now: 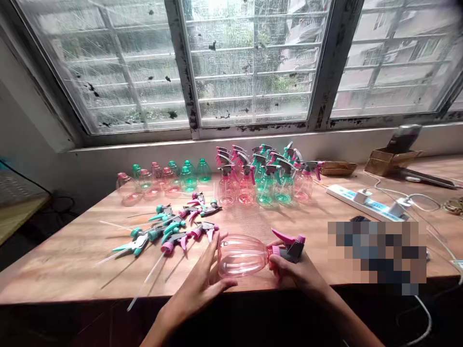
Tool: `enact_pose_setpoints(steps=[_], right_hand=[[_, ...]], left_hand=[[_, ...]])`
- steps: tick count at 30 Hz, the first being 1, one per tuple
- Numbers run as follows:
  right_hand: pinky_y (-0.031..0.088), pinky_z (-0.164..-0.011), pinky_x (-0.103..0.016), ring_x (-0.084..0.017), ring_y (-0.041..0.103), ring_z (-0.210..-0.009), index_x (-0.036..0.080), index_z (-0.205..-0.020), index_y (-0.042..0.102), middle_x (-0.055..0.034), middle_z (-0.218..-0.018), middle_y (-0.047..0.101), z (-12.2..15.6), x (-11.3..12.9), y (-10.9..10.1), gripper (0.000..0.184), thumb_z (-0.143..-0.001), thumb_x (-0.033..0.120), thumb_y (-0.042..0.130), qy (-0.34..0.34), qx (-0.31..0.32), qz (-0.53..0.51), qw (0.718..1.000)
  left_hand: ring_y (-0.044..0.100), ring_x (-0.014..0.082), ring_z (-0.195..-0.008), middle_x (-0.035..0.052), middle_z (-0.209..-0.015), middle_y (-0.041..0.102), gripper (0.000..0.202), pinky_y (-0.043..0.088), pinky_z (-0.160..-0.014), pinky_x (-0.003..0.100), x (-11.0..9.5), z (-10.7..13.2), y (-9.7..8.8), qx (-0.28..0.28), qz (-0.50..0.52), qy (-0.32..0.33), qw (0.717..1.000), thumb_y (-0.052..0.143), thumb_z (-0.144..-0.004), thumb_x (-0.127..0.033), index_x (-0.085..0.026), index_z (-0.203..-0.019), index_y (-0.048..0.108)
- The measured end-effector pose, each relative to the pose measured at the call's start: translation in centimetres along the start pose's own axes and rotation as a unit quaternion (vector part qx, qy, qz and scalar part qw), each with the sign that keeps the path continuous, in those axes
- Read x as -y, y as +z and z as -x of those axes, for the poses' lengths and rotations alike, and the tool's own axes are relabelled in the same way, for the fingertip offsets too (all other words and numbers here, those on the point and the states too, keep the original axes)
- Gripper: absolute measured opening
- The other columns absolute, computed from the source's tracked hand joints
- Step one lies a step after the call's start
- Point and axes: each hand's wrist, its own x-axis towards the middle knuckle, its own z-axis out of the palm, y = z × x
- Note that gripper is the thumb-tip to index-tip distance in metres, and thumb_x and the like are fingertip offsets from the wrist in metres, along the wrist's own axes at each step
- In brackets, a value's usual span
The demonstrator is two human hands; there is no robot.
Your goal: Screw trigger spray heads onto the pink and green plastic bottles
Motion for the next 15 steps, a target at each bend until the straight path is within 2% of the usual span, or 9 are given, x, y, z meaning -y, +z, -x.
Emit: enact_pose_setpoints(steps=[4,10,12,15], right_hand=[[0.052,-0.049,-0.026,-0.013,0.062,-0.05,0.017,-0.099,0.064,-0.001,-0.067,0.072,0.0,0.2,-0.1,0.039,-0.078,0.043,0.085,-0.002,-0.01,0.003,1.0],[0.054,-0.05,-0.027,-0.013,0.061,-0.049,0.018,-0.099,0.066,-0.0002,-0.07,0.07,0.0,0.6,0.1,0.034,-0.082,0.042,0.082,-0.008,0.02,0.004,1.0],[0.053,-0.05,-0.027,-0.013,0.061,-0.049,0.018,-0.097,0.065,-0.0001,-0.069,0.07,0.0,0.6,0.2,0.033,-0.082,0.043,0.082,-0.008,0.02,0.003,1.0],[0.053,-0.05,-0.026,-0.013,0.061,-0.048,0.019,-0.098,0.065,-0.0001,-0.068,0.071,0.1,0.6,0.2,0.034,-0.081,0.043,0.083,-0.012,0.011,0.006,1.0]], left_hand=[[0.018,0.0363,-0.154,0.0075,-0.169,0.018,0.092,0.032,-0.121,0.053,-0.5,-0.2,0.2,-0.022,-0.017,0.0,1.0,0.069,-0.093,-0.034,-0.035,-0.161,0.007],[0.036,0.0348,-0.148,0.0064,-0.17,0.015,0.083,0.04,-0.117,0.051,0.4,-0.3,0.5,-0.029,-0.002,0.01,1.0,0.06,-0.099,-0.04,-0.039,-0.16,0.005],[0.034,0.0354,-0.148,0.0071,-0.169,0.017,0.081,0.042,-0.116,0.051,0.7,-0.3,0.5,-0.028,0.005,0.011,1.0,0.059,-0.099,-0.041,-0.039,-0.16,0.006],[0.032,0.036,-0.15,0.0092,-0.167,0.023,0.09,0.041,-0.116,0.052,0.4,-0.3,0.4,-0.023,0.005,0.007,1.0,0.066,-0.095,-0.042,-0.037,-0.161,0.004]])
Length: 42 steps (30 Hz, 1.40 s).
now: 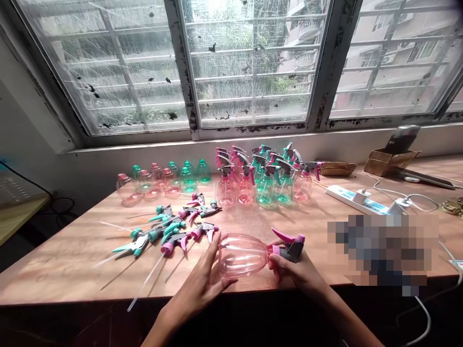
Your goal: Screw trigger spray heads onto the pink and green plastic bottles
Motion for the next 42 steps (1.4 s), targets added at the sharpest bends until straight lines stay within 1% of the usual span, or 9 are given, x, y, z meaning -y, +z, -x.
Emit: enact_pose_setpoints(steps=[5,9,16,22,26,30,34,37,42], right_hand=[[0.052,-0.048,-0.025,-0.012,0.061,-0.047,0.018,-0.099,0.063,-0.0002,-0.068,0.071,0.0,0.1,0.1,0.034,-0.083,0.041,0.082,-0.006,0.003,-0.002,1.0],[0.05,-0.043,-0.023,-0.011,0.06,-0.043,0.017,-0.094,0.062,0.0001,-0.066,0.07,-0.2,0.3,0.2,0.033,-0.083,0.043,0.08,-0.002,0.009,-0.013,1.0],[0.05,-0.045,-0.025,-0.013,0.061,-0.044,0.018,-0.101,0.06,-0.0008,-0.066,0.072,0.0,0.5,0.2,0.039,-0.081,0.043,0.083,0.005,0.007,-0.005,1.0],[0.051,-0.048,-0.026,-0.013,0.062,-0.047,0.018,-0.098,0.062,-0.0002,-0.066,0.071,0.1,0.6,0.2,0.037,-0.081,0.042,0.083,0.003,0.011,-0.005,1.0],[0.051,-0.048,-0.026,-0.012,0.061,-0.046,0.018,-0.098,0.062,0.0003,-0.066,0.071,0.0,0.3,0.1,0.037,-0.081,0.043,0.083,-0.004,0.008,-0.009,1.0],[0.052,-0.047,-0.026,-0.012,0.061,-0.047,0.018,-0.099,0.061,-0.0002,-0.067,0.071,-0.1,0.2,0.1,0.036,-0.082,0.042,0.082,0.001,0.007,-0.012,1.0],[0.052,-0.047,-0.026,-0.013,0.061,-0.046,0.018,-0.098,0.062,-0.0001,-0.066,0.071,0.0,0.3,0.2,0.035,-0.082,0.042,0.082,0.001,0.011,-0.012,1.0],[0.053,-0.048,-0.027,-0.013,0.061,-0.047,0.018,-0.097,0.062,-0.0002,-0.066,0.071,0.1,0.4,0.3,0.036,-0.081,0.042,0.083,0.005,-0.001,-0.015,1.0],[0.053,-0.049,-0.028,-0.014,0.061,-0.048,0.018,-0.098,0.063,0.0002,-0.066,0.07,0.2,0.5,0.3,0.038,-0.079,0.043,0.084,0.009,-0.004,-0.013,1.0]], left_hand=[[0.028,0.0356,-0.151,0.0088,-0.166,0.026,0.095,0.034,-0.119,0.055,-0.7,0.0,-0.1,0.002,-0.014,-0.022,1.0,0.069,-0.093,-0.04,-0.037,-0.161,0.002],[0.025,0.0351,-0.152,0.0092,-0.168,0.023,0.096,0.027,-0.122,0.055,-0.3,0.0,-0.2,0.002,-0.046,-0.004,0.999,0.07,-0.093,-0.039,-0.035,-0.161,0.002],[0.014,0.0347,-0.155,0.0062,-0.17,0.015,0.08,0.027,-0.121,0.056,0.4,0.0,-0.3,-0.004,-0.082,0.019,0.996,0.055,-0.101,-0.035,-0.038,-0.16,0.002],[0.023,0.034,-0.153,0.0064,-0.169,0.02,0.094,0.028,-0.122,0.053,-0.4,0.0,-0.3,0.011,-0.039,-0.014,0.999,0.067,-0.094,-0.039,-0.038,-0.16,0.001],[0.026,0.0338,-0.152,0.0078,-0.167,0.025,0.094,0.028,-0.122,0.052,-0.3,0.1,-0.3,0.009,-0.031,-0.016,0.999,0.067,-0.094,-0.042,-0.036,-0.161,0.002],[0.022,0.0354,-0.153,0.0077,-0.169,0.018,0.089,0.03,-0.122,0.052,0.1,0.1,-0.3,0.009,-0.051,-0.003,0.999,0.065,-0.096,-0.039,-0.036,-0.161,0.004],[0.034,0.0349,-0.149,0.0088,-0.169,0.02,0.083,0.036,-0.119,0.053,-0.1,0.0,-0.1,0.007,-0.014,-0.01,1.0,0.058,-0.1,-0.038,-0.036,-0.161,0.002],[0.042,0.0339,-0.145,0.0091,-0.167,0.025,0.089,0.034,-0.12,0.055,-0.6,0.0,-0.1,0.017,-0.003,-0.016,1.0,0.063,-0.097,-0.037,-0.036,-0.161,0.001],[0.047,0.0365,-0.141,0.0097,-0.168,0.023,0.095,0.036,-0.118,0.055,-1.1,0.1,-0.1,0.011,0.0,-0.035,0.999,0.07,-0.092,-0.036,-0.037,-0.161,0.004]])
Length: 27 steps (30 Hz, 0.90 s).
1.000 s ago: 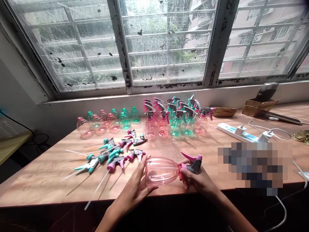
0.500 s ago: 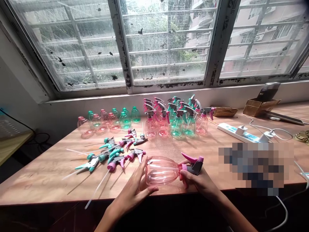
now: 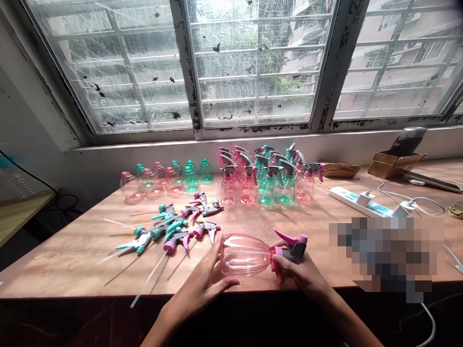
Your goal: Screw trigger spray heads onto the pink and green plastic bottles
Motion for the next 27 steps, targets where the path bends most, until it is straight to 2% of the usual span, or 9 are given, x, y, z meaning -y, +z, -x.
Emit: enact_pose_setpoints(steps=[4,10,13,15,20,27], right_hand=[[0.053,-0.05,-0.028,-0.014,0.062,-0.049,0.018,-0.097,0.063,-0.0003,-0.067,0.07,0.0,-0.1,-0.1,0.035,-0.081,0.043,0.083,0.001,-0.002,0.002,1.0],[0.052,-0.05,-0.028,-0.014,0.062,-0.049,0.018,-0.097,0.064,-0.001,-0.068,0.07,-0.1,-0.3,-0.3,0.035,-0.081,0.043,0.083,-0.001,0.005,0.005,1.0],[0.053,-0.049,-0.029,-0.015,0.062,-0.049,0.019,-0.099,0.063,-0.0007,-0.067,0.071,0.0,-0.3,-0.3,0.036,-0.081,0.043,0.083,0.0,0.0,0.002,1.0],[0.052,-0.049,-0.029,-0.015,0.063,-0.049,0.019,-0.101,0.063,-0.0006,-0.068,0.071,0.0,-0.2,-0.2,0.037,-0.081,0.042,0.084,-0.001,0.001,0.002,1.0],[0.053,-0.05,-0.03,-0.014,0.063,-0.049,0.019,-0.102,0.063,-0.0002,-0.068,0.071,-0.1,-0.2,-0.2,0.037,-0.08,0.042,0.084,-0.004,0.005,0.004,1.0],[0.054,-0.049,-0.029,-0.014,0.062,-0.048,0.019,-0.102,0.063,-0.0005,-0.068,0.071,-0.1,-0.2,-0.1,0.039,-0.08,0.043,0.084,-0.001,0.004,0.006,1.0]], left_hand=[[0.043,0.037,-0.143,0.0099,-0.166,0.028,0.094,0.035,-0.119,0.054,0.6,-0.1,0.0,0.002,-0.012,0.016,1.0,0.072,-0.091,-0.035,-0.036,-0.161,0.009],[0.056,0.0307,-0.134,0.011,-0.163,0.033,0.093,0.043,-0.114,0.048,1.2,-0.2,0.0,0.009,-0.004,0.019,1.0,0.066,-0.095,-0.03,-0.035,-0.161,0.001],[0.052,0.0334,-0.137,0.0112,-0.161,0.037,0.099,0.039,-0.117,0.051,1.0,-0.1,-0.1,0.006,-0.019,0.02,1.0,0.071,-0.091,-0.033,-0.034,-0.161,0.0],[0.051,0.0351,-0.137,0.0124,-0.162,0.034,0.103,0.039,-0.116,0.053,0.9,0.0,-0.1,0.012,-0.015,0.014,1.0,0.073,-0.09,-0.035,-0.035,-0.161,-0.002],[0.048,0.037,-0.14,0.0127,-0.166,0.026,0.095,0.047,-0.112,0.052,1.2,0.0,0.0,0.017,-0.005,0.006,1.0,0.07,-0.093,-0.036,-0.037,-0.161,0.004],[0.037,0.0356,-0.147,0.0122,-0.165,0.029,0.089,0.037,-0.117,0.053,1.2,-0.3,0.0,-0.014,-0.052,0.045,0.998,0.063,-0.097,-0.034,-0.035,-0.161,0.002]])
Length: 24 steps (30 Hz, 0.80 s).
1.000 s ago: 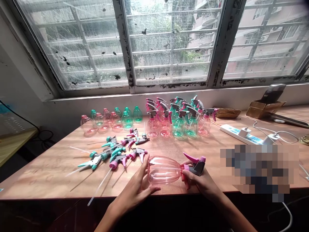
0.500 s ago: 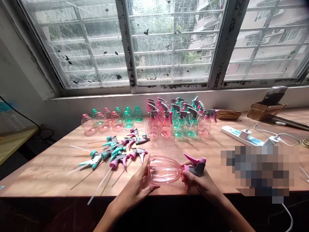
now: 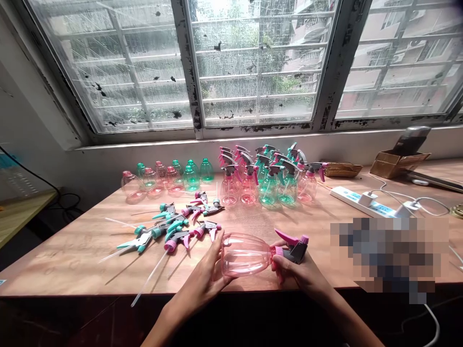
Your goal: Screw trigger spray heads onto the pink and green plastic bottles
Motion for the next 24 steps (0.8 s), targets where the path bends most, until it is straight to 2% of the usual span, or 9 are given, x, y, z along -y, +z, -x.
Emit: enact_pose_setpoints(steps=[4,8,11,14,18,21,23,24], right_hand=[[0.054,-0.049,-0.029,-0.014,0.062,-0.048,0.019,-0.101,0.063,-0.0006,-0.067,0.071,0.0,0.0,0.0,0.038,-0.08,0.043,0.084,-0.004,-0.001,0.004,1.0],[0.053,-0.049,-0.029,-0.015,0.062,-0.048,0.019,-0.1,0.064,-0.0006,-0.067,0.071,0.0,-0.1,-0.1,0.038,-0.079,0.043,0.084,0.004,-0.005,0.006,1.0],[0.053,-0.05,-0.03,-0.015,0.063,-0.048,0.019,-0.1,0.063,-0.0006,-0.067,0.071,0.0,-0.1,-0.1,0.037,-0.08,0.043,0.084,0.004,-0.005,0.0,1.0],[0.053,-0.05,-0.029,-0.015,0.062,-0.049,0.02,-0.1,0.063,-0.0005,-0.067,0.071,0.0,-0.1,-0.1,0.036,-0.081,0.043,0.083,0.003,-0.001,-0.003,1.0],[0.053,-0.05,-0.029,-0.015,0.062,-0.049,0.02,-0.102,0.063,-0.0007,-0.068,0.071,0.0,-0.1,-0.1,0.038,-0.08,0.043,0.084,0.0,-0.001,-0.003,1.0],[0.053,-0.051,-0.029,-0.014,0.062,-0.05,0.019,-0.101,0.063,-0.001,-0.068,0.071,0.0,0.0,-0.1,0.037,-0.081,0.043,0.083,-0.001,0.003,0.002,1.0],[0.053,-0.051,-0.029,-0.014,0.062,-0.05,0.019,-0.101,0.064,-0.001,-0.069,0.071,0.0,0.0,-0.1,0.036,-0.081,0.043,0.083,-0.001,0.008,0.008,1.0],[0.053,-0.051,-0.029,-0.014,0.063,-0.05,0.019,-0.101,0.064,-0.001,-0.069,0.071,0.0,0.0,-0.1,0.036,-0.082,0.043,0.083,-0.001,0.01,0.01,1.0]], left_hand=[[0.04,0.0353,-0.146,0.0111,-0.166,0.025,0.084,0.036,-0.118,0.053,0.6,0.1,0.1,-0.002,0.015,-0.003,1.0,0.061,-0.098,-0.035,-0.037,-0.161,0.005],[0.052,0.0325,-0.137,0.0139,-0.15,0.048,0.087,0.044,-0.113,0.05,1.5,0.2,0.2,0.009,0.075,-0.025,0.997,0.063,-0.097,-0.038,-0.034,-0.161,0.004],[0.055,0.0324,-0.133,0.013,-0.143,0.054,0.097,0.046,-0.112,0.049,1.4,0.2,0.2,0.023,0.091,-0.04,0.995,0.071,-0.092,-0.039,-0.033,-0.161,0.003],[0.054,0.0334,-0.134,0.012,-0.147,0.05,0.105,0.044,-0.113,0.05,0.5,0.3,-0.1,0.024,0.081,-0.056,0.995,0.077,-0.087,-0.038,-0.034,-0.161,0.003],[0.052,0.0324,-0.136,0.0107,-0.155,0.043,0.1,0.04,-0.116,0.05,-0.5,0.2,-0.2,0.019,0.059,-0.055,0.997,0.073,-0.09,-0.036,-0.037,-0.161,0.002],[0.056,0.0323,-0.133,0.0111,-0.157,0.041,0.097,0.04,-0.116,0.051,-0.8,0.1,-0.1,0.021,0.057,-0.055,0.997,0.07,-0.092,-0.037,-0.038,-0.16,0.002],[0.054,0.0331,-0.135,0.0111,-0.164,0.03,0.093,0.04,-0.116,0.051,-0.7,0.0,-0.2,0.022,0.046,-0.048,0.998,0.067,-0.095,-0.037,-0.039,-0.16,0.002],[0.049,0.0341,-0.14,0.0103,-0.167,0.023,0.09,0.038,-0.117,0.052,-0.7,0.0,-0.2,0.019,0.032,-0.041,0.999,0.065,-0.096,-0.037,-0.039,-0.16,0.002]])
